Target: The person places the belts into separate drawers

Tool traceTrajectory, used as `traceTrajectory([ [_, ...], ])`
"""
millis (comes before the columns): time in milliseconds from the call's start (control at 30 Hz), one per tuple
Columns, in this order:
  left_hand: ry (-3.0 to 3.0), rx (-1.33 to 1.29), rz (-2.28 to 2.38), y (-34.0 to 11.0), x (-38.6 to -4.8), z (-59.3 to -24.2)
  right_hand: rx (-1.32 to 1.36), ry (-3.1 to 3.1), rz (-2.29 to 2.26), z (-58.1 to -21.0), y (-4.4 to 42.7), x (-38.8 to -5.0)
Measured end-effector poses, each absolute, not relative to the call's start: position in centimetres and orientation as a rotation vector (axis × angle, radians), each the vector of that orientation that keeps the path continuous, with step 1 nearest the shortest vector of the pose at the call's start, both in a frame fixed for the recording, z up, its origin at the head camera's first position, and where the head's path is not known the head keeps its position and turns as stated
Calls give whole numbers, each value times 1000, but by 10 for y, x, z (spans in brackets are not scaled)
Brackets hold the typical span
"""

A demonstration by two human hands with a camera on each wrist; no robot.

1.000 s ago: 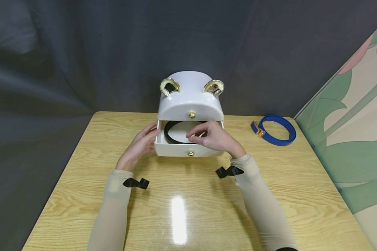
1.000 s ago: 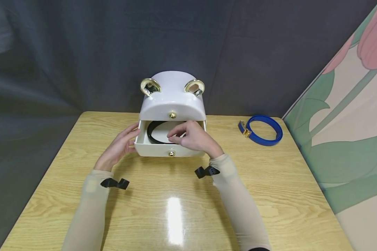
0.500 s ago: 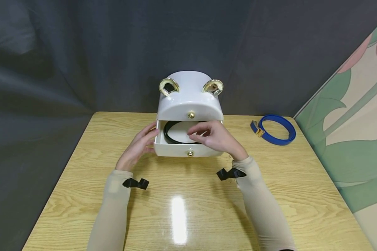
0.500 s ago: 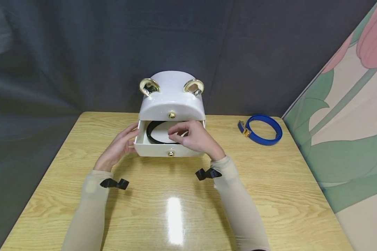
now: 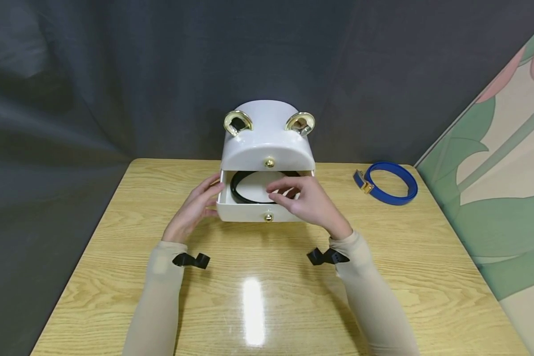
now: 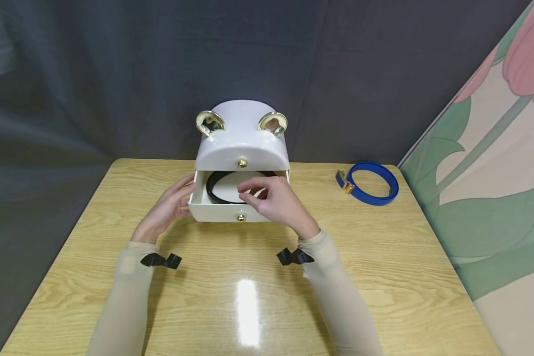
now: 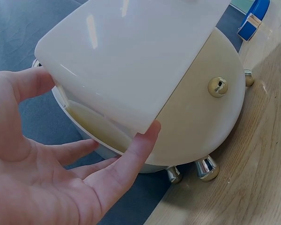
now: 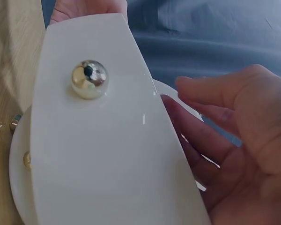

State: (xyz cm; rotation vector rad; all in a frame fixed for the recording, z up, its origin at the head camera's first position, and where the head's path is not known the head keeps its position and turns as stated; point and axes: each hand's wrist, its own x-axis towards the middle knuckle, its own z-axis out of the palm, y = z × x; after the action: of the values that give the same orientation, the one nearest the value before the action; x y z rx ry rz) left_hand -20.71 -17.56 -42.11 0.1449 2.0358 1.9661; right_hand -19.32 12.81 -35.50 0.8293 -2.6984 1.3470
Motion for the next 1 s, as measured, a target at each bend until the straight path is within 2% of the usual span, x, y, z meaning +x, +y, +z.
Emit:
traceTrajectory([
  [467, 2028, 140, 1971, -176, -208, -421, 720, -2144, 1611, -375, 126, -169],
  [1000, 2022, 132, 1985, -175, -207, -420, 935, -2036, 1614, -404, 128, -155],
])
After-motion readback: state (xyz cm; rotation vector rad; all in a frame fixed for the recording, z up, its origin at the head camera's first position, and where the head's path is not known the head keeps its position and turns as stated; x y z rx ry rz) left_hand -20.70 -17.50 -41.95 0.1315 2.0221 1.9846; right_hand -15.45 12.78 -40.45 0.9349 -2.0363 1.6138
